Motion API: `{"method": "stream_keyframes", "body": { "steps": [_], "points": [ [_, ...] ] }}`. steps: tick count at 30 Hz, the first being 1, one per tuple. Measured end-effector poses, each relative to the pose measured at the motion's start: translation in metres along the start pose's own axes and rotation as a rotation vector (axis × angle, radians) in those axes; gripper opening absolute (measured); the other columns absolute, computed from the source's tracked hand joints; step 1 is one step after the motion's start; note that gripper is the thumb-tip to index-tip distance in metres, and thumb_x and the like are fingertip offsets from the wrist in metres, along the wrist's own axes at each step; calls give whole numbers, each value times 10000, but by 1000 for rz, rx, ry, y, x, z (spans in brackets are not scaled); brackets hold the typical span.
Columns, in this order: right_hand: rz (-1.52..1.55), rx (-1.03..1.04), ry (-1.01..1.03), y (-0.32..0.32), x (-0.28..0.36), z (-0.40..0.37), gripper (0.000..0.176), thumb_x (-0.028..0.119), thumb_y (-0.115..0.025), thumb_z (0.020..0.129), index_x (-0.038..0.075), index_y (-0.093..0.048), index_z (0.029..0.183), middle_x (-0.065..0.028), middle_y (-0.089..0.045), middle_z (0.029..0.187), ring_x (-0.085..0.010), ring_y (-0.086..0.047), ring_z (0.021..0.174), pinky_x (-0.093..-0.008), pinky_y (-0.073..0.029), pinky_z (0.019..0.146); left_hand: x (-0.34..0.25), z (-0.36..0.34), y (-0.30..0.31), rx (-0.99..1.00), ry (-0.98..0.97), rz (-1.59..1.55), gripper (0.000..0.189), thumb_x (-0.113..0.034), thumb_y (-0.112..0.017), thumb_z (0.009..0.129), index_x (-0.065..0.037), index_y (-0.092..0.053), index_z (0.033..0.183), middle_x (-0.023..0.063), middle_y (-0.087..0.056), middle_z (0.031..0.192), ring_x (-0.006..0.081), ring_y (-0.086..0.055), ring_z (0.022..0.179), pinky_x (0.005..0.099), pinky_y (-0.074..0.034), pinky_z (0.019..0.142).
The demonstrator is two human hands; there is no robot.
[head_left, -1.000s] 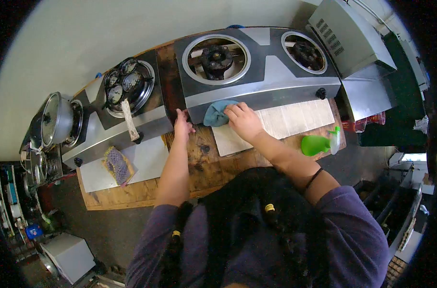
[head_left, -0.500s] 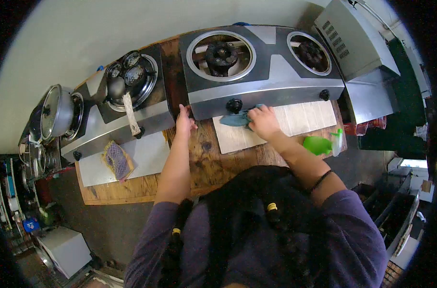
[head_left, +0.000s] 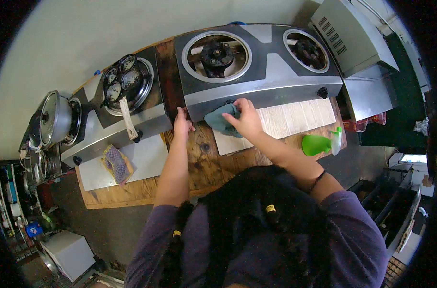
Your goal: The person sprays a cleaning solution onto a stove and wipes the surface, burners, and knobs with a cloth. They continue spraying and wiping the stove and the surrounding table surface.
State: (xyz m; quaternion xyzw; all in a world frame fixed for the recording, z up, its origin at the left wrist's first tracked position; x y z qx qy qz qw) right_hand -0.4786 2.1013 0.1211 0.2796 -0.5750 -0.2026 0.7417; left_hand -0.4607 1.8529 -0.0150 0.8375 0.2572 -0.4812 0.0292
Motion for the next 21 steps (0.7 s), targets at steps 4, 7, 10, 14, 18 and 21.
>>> {"method": "stream_keyframes", "body": {
  "steps": [4, 7, 10, 14, 18, 21],
  "points": [
    [-18, -4, -101, -12, -13, 10, 347, 232, -701, 725, 39, -507, 939, -166, -567, 851, -353, -575, 828, -436, -467, 737, -1, -4, 0, -16, -22, 26, 655, -572, -344, 929, -22, -463, 1264, 82, -573, 1160, 92, -367, 449, 258, -392, 379],
    [-45, -27, -74, -10, -11, 11, 326, 214, -688, 718, 45, -503, 926, -157, -574, 818, -352, -581, 790, -441, -470, 708, 3, 0, 3, -45, -6, 32, 649, -575, -359, 923, -26, -478, 1248, 79, -583, 1117, 90, -368, 444, 255, -393, 377],
    [-130, -70, 46, -8, -4, 16, 287, 170, -691, 701, 43, -504, 878, -137, -571, 756, -324, -580, 709, -421, -467, 631, 5, 2, 5, -85, 4, 30, 639, -570, -368, 923, -23, -494, 1227, 83, -592, 1069, 87, -362, 430, 250, -396, 374],
    [-189, -58, 49, -14, -2, 18, 287, 133, -680, 673, 56, -473, 856, -133, -550, 790, -344, -572, 713, -443, -464, 622, 5, 3, 3, -23, -31, 28, 629, -558, -367, 928, -16, -502, 1217, 96, -595, 1043, 84, -359, 420, 248, -401, 364],
    [-203, -10, 59, -24, -3, 16, 333, 101, -683, 648, 58, -454, 887, -155, -511, 876, -362, -556, 748, -444, -469, 639, 8, 9, 5, 1, -60, 8, 609, -542, -360, 936, -14, -513, 1198, 94, -613, 982, 85, -363, 417, 247, -405, 358],
    [-163, 3, 45, -28, -18, 9, 374, 87, -685, 639, 55, -450, 928, -175, -488, 934, -378, -544, 777, -444, -473, 661, 7, 7, 4, -29, -42, 32, 591, -530, -359, 941, -17, -524, 1183, 91, -625, 917, 85, -367, 415, 248, -404, 354]
  ]
}}
Point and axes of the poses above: each hand's wrist, its own z-axis towards the middle knuckle, its own y-axis out of the back of the hand, x = y × z, the point moved 5 cm from there along z, towards the middle knuckle
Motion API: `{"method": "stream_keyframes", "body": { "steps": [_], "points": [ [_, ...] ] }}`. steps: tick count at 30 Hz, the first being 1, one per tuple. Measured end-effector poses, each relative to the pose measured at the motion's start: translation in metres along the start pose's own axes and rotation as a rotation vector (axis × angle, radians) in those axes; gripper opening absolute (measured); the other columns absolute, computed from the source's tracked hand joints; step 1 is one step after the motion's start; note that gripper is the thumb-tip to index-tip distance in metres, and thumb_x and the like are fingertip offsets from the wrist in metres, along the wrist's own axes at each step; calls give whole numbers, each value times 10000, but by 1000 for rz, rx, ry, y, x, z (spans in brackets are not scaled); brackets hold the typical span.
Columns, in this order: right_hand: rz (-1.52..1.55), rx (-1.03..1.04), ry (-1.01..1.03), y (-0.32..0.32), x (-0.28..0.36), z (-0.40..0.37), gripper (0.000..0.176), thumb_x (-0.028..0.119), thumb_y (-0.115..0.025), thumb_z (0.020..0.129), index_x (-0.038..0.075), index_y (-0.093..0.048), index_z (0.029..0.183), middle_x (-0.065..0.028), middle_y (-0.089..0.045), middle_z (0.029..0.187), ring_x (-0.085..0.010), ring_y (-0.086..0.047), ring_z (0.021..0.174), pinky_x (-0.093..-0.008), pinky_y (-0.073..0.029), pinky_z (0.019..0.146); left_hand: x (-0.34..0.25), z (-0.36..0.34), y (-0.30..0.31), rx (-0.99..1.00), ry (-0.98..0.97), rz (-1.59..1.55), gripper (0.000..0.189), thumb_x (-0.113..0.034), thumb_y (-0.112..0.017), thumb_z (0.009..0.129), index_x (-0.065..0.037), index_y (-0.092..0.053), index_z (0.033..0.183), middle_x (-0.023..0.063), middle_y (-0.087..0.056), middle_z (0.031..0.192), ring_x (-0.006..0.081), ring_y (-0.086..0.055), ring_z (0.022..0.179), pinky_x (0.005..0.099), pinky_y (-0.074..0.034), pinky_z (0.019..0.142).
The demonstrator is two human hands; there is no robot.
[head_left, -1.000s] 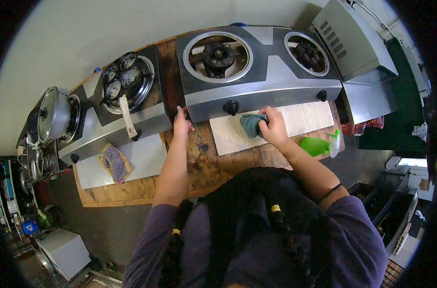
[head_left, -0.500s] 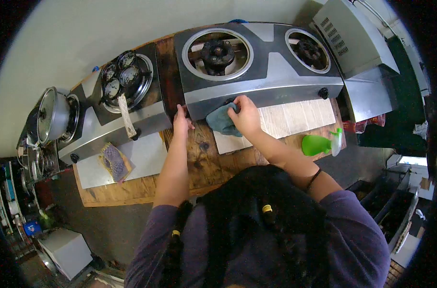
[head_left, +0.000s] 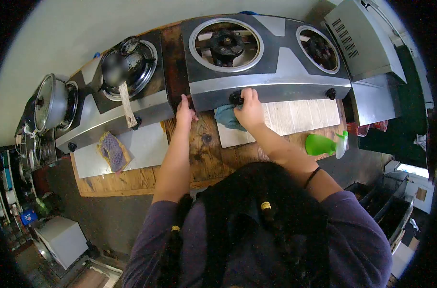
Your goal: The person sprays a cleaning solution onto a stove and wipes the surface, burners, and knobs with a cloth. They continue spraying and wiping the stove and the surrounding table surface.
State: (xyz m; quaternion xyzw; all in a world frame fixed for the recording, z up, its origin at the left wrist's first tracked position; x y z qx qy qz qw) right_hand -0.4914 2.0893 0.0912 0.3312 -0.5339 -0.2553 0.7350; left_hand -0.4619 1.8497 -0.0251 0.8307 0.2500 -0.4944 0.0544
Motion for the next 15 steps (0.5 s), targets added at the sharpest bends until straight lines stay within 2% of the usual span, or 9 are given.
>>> {"method": "stream_keyframes", "body": {
  "steps": [2, 5, 9, 15],
  "points": [
    [84, 4, -1, 0, -10, -2, 403, 81, -685, 638, 53, -449, 963, -184, -478, 963, -389, -541, 795, -445, -475, 679, -3, -5, -2, -51, -9, 5, 585, -530, -367, 939, -19, -537, 1168, 75, -608, 834, 86, -368, 414, 249, -403, 351],
    [144, -19, 109, 14, -4, -4, 398, 134, -659, 672, 58, -446, 1000, -189, -475, 994, -401, -549, 840, -466, -486, 715, -9, -12, -3, -79, -6, 26, 576, -527, -376, 937, -21, -553, 1149, 48, -560, 725, 89, -365, 409, 251, -401, 348],
    [69, 16, 123, 21, 9, 10, 354, 169, -654, 682, 45, -475, 961, -184, -482, 994, -397, -568, 812, -476, -497, 689, -6, -8, -4, -93, -7, -3, 552, -519, -379, 938, -35, -573, 1118, 12, -473, 611, 93, -355, 398, 259, -395, 341],
    [-11, 19, 127, 13, 5, 18, 220, 147, -624, 725, 34, -509, 874, -186, -506, 893, -398, -573, 771, -484, -494, 667, -1, -5, 0, -107, -9, 21, 565, -543, -382, 927, -57, -566, 1148, -2, -455, 571, 90, -343, 382, 255, -396, 332]
  ]
}}
Point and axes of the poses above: each hand's wrist, its own z-axis towards the middle knuckle, its own y-axis out of the back of the hand, x = y × z, the point moved 5 cm from there along z, towards the middle knuckle
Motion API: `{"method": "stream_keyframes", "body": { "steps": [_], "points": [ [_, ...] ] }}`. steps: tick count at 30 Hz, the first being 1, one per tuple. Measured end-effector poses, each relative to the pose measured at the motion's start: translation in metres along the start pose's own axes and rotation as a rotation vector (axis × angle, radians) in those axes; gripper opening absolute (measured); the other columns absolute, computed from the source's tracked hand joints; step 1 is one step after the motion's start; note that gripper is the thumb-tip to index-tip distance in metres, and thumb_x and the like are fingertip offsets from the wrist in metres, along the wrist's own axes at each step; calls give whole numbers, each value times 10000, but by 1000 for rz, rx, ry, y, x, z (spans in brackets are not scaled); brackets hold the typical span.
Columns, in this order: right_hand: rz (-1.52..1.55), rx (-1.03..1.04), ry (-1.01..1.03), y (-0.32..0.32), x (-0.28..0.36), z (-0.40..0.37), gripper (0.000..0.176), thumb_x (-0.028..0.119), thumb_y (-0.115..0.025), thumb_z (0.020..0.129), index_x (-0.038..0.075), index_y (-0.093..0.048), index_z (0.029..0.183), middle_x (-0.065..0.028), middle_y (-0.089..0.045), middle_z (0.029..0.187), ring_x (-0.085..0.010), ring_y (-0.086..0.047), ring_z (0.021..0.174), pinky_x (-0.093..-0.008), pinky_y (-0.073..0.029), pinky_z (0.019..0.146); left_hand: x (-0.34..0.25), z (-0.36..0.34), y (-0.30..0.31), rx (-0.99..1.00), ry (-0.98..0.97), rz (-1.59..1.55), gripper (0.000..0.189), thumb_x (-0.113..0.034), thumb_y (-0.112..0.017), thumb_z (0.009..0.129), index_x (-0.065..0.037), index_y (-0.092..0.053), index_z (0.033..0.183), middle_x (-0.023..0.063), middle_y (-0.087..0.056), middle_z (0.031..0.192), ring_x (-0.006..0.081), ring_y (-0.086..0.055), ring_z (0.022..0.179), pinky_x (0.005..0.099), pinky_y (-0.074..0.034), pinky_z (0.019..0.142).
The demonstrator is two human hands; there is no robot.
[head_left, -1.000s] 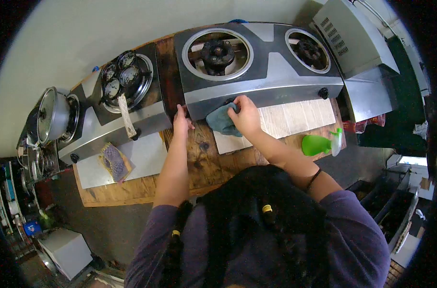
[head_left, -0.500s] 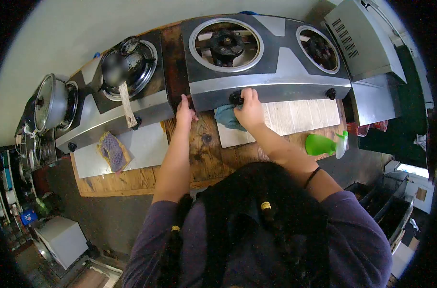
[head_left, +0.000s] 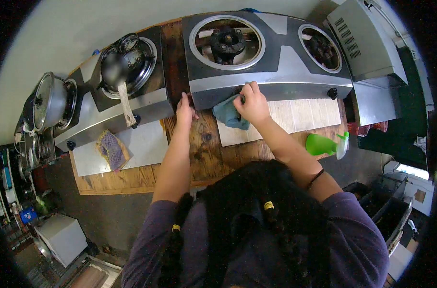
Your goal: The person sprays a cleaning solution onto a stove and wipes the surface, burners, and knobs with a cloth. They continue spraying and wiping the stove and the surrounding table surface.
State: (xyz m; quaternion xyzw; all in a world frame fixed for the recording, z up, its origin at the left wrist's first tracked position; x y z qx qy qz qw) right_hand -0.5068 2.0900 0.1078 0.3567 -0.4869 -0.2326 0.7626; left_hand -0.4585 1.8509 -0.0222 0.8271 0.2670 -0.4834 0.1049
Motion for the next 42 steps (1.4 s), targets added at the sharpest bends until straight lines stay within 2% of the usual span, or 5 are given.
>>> {"method": "stream_keyframes", "body": {
  "steps": [5, 13, 24, 33, 42],
  "points": [
    [150, -180, 36, 7, -25, 7, 149, 145, -565, 815, 3, -540, 779, -182, -544, 773, -341, -583, 710, -433, -467, 680, -3, 0, -3, 44, -22, -9, 582, -564, -384, 920, -59, -559, 1148, -11, -423, 536, 86, -334, 377, 259, -394, 332],
    [1128, -52, -980, 69, -70, -31, 354, 259, -640, 854, -35, -577, 1041, -77, -639, 896, -197, -610, 813, -298, -480, 757, -9, -9, -4, 12, 1, -7, 573, -553, -389, 923, -54, -556, 1150, -18, -390, 522, 82, -345, 396, 256, -400, 346],
    [570, 55, -449, 25, -29, -45, 236, 124, -646, 802, 3, -669, 1002, -99, -683, 853, -143, -626, 729, -287, -490, 675, -6, -6, -2, 33, 1, 24, 618, -546, -392, 925, -15, -508, 1220, 100, -611, 941, 99, -359, 395, 262, -409, 355],
    [349, -96, -324, -5, -33, -44, 242, 136, -609, 829, -6, -651, 1021, -190, -660, 891, -263, -647, 818, -327, -489, 738, -7, -8, -2, -3, 12, 53, 611, -539, -383, 931, -20, -494, 1235, 41, -538, 648, 103, -366, 398, 264, -408, 362],
    [747, -265, -681, 3, -78, -62, 221, 158, -563, 860, 32, -616, 1033, -121, -657, 891, -191, -611, 783, -319, -484, 731, -3, 0, -5, 172, 9, -103, 662, -608, -332, 914, -45, -486, 1225, 47, -588, 826, 80, -354, 415, 246, -420, 372]
  ]
}}
Point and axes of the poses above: each hand's wrist, its own z-axis towards the middle knuckle, its own y-axis out of the back of the hand, x = y × z, the point moved 5 cm from there along z, towards the middle knuckle
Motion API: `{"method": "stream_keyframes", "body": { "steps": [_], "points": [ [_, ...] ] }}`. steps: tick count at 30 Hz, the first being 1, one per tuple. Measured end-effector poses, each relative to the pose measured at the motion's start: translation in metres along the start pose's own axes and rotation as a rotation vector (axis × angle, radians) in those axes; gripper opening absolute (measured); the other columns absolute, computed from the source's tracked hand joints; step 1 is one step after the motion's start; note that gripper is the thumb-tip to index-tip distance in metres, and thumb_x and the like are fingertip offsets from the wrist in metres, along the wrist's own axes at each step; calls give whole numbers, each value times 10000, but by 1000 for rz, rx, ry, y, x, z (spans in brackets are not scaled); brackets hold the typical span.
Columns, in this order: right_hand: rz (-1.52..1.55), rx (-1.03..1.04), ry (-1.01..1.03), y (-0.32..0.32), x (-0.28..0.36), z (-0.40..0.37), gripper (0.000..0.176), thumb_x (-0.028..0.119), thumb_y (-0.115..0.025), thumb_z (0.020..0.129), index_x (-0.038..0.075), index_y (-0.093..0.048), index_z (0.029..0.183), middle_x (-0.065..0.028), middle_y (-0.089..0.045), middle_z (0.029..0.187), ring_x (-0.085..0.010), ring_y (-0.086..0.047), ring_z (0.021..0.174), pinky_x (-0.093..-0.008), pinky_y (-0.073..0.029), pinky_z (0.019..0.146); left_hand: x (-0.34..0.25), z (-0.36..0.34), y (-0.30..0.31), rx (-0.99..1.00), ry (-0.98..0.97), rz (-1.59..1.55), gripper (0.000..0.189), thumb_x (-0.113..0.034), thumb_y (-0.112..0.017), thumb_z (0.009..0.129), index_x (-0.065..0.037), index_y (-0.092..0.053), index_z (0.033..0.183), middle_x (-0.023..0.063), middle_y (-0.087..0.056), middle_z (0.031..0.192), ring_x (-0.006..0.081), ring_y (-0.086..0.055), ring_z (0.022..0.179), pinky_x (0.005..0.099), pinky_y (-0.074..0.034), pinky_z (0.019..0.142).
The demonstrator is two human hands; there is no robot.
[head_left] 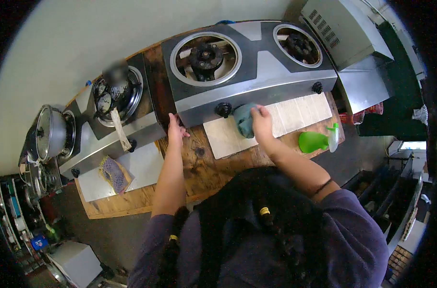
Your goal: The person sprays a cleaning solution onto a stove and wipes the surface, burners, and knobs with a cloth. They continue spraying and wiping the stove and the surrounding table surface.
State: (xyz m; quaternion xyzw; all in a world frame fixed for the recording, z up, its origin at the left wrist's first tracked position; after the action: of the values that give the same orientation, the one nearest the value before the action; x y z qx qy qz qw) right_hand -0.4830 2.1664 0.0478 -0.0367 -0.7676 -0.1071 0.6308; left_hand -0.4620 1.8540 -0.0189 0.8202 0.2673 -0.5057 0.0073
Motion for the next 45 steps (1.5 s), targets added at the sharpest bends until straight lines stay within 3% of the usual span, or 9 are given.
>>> {"method": "stream_keyframes", "body": {
  "steps": [2, 5, 11, 21, 27, 32, 36, 40, 45],
  "points": [
    [261, -58, -12, 12, 19, 4, 241, 160, -566, 861, 38, -600, 1066, -109, -650, 947, -177, -600, 807, -312, -479, 752, -7, -11, -7, -48, 50, 22, 693, -634, -329, 901, -52, -454, 1256, 58, -583, 926, 77, -366, 436, 243, -422, 376],
    [-88, 241, 119, -29, 13, -4, 332, 136, -576, 832, 51, -576, 1153, -103, -596, 1080, -208, -555, 996, -310, -419, 911, 17, 7, 12, 23, 115, 98, 688, -603, -412, 888, -58, -391, 1307, 85, -558, 1074, 85, -406, 480, 237, -429, 382],
    [-251, 179, 655, -30, 36, -9, 309, -49, -532, 792, 30, -552, 1089, -145, -537, 934, -296, -550, 901, -342, -451, 799, 2, -1, -4, 78, -197, 446, 661, -314, -663, 829, -39, -330, 1330, 125, -549, 1112, 123, -499, 514, 243, -442, 376],
    [-370, -344, 568, 65, 14, 61, 287, -86, -486, 740, 15, -542, 1002, -195, -539, 966, -378, -522, 937, -412, -427, 842, -4, -3, -8, 96, -183, 433, 568, -250, -706, 804, -35, -394, 1228, 116, -551, 1081, 158, -541, 538, 236, -402, 338],
    [-302, -730, 346, 90, 3, 69, 283, 60, -537, 792, 3, -527, 1069, -197, -530, 1023, -361, -513, 976, -416, -415, 860, -8, -7, -12, 73, -168, 433, 561, -255, -723, 789, -43, -415, 1208, 95, -558, 1065, 141, -552, 633, 227, -397, 343],
    [-392, -25, 585, -14, 26, 2, 392, 21, -614, 717, 60, -532, 1098, -192, -520, 1071, -365, -494, 1035, -420, -403, 928, -6, -3, -11, 83, -163, 433, 552, -248, -719, 789, -32, -419, 1199, 95, -561, 1059, 138, -543, 611, 228, -400, 348],
    [-412, 208, 893, -47, 72, 0, 325, -76, -561, 682, 64, -635, 966, -108, -576, 997, -315, -524, 972, -369, -436, 859, -2, 1, -6, 78, -173, 409, 538, -239, -718, 788, -24, -422, 1182, 98, -567, 1025, 128, -503, 531, 223, -397, 344],
    [-577, 583, 1066, -73, 87, -3, 189, 81, -578, 695, 50, -665, 861, -64, -606, 945, -264, -538, 967, -351, -432, 877, -9, -7, -14, 56, -167, 433, 528, -228, -722, 786, -30, -424, 1175, 94, -566, 988, 120, -483, 509, 234, -405, 351],
    [-1206, 766, 1115, -105, 86, -25, 167, 178, -575, 703, 102, -711, 763, -4, -642, 897, -213, -549, 961, -335, -431, 801, -17, -16, -20, 84, -113, 398, 519, -210, -713, 794, -38, -414, 1182, 90, -566, 982, 119, -489, 519, 249, -413, 360]
  ]
}}
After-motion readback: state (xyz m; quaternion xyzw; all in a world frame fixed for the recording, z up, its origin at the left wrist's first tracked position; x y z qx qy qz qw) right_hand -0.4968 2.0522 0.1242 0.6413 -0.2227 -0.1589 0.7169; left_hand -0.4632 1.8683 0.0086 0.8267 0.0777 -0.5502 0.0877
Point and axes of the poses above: each hand's wrist, its own z-axis towards the middle knuckle, its own y-axis out of the back of the hand, x = y × z, the point moved 5 cm from there along z, towards the middle knuckle
